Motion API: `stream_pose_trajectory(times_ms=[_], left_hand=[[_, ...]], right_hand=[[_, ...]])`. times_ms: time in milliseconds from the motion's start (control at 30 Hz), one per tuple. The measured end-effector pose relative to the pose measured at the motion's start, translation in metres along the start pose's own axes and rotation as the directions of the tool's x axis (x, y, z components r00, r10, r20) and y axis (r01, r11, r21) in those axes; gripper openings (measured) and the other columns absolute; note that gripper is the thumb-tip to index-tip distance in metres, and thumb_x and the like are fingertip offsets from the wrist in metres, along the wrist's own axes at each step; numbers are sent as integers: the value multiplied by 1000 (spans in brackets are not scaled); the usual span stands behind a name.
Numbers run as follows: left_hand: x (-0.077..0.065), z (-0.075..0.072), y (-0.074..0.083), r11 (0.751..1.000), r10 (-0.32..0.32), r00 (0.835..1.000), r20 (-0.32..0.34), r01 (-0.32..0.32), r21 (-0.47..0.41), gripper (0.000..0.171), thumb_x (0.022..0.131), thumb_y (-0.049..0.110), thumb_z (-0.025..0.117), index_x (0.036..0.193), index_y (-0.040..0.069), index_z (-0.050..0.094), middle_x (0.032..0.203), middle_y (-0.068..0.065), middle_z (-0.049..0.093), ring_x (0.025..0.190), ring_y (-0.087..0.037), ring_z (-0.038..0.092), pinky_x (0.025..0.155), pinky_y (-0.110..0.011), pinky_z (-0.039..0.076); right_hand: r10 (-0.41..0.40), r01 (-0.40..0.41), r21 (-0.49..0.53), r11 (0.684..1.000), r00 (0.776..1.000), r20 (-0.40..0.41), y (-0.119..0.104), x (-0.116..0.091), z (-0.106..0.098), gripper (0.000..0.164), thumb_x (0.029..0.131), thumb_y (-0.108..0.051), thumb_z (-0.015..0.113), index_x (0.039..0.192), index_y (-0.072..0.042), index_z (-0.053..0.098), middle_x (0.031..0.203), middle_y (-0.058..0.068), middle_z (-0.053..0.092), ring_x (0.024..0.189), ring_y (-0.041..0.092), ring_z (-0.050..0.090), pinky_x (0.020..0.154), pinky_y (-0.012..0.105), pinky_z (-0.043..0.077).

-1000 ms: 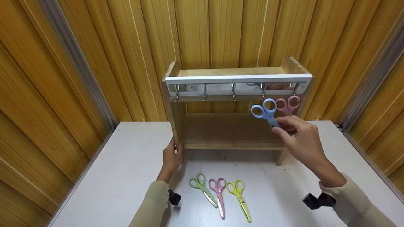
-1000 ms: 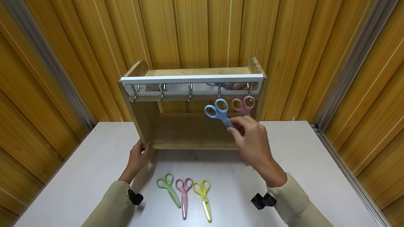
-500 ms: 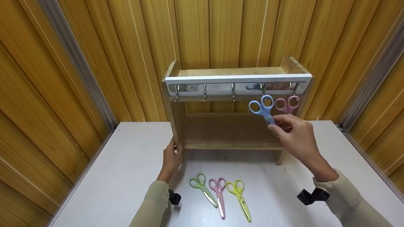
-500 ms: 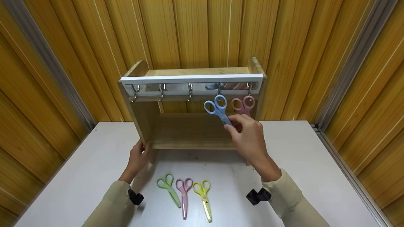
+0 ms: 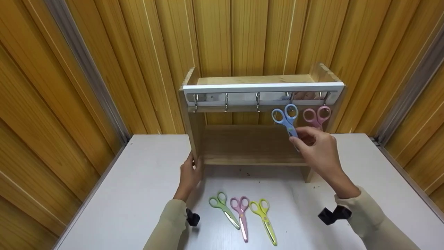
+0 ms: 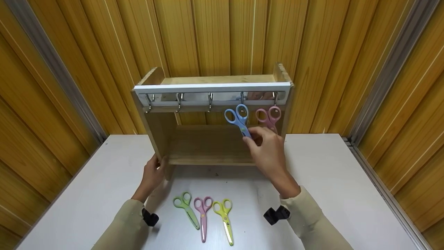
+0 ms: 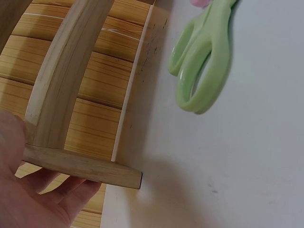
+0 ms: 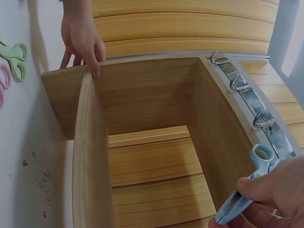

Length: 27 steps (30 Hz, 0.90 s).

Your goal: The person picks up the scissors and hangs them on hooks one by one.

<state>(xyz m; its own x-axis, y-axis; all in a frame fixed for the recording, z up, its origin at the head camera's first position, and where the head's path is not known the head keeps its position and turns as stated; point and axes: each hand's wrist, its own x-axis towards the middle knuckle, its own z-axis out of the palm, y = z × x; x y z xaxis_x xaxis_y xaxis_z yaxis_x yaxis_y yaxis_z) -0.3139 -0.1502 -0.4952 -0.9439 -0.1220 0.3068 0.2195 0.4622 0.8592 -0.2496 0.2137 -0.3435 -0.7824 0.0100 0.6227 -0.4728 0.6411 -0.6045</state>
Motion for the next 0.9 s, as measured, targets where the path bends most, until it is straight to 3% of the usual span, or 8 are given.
stream_pose_trajectory(times_ms=[567,900], left_hand=[[-1,2,-3,999,36,999,-13,-36,6,53,109,16,52,158,4,37,149,-20,54,121,-34,65,95,-43,58],[-1,1,1,999,32,999,-15,-32,-3,53,108,15,53,158,5,38,149,-19,54,127,-36,61,100,-44,55]], right_hand=[[33,-33,12,999,999,25,7,-5,7,19,93,-9,77,109,0,74,89,9,73,77,21,64,65,10,51],[32,-33,15,999,999,15,13,-9,16,14,92,-7,77,104,-2,74,87,7,72,76,17,64,64,10,47]])
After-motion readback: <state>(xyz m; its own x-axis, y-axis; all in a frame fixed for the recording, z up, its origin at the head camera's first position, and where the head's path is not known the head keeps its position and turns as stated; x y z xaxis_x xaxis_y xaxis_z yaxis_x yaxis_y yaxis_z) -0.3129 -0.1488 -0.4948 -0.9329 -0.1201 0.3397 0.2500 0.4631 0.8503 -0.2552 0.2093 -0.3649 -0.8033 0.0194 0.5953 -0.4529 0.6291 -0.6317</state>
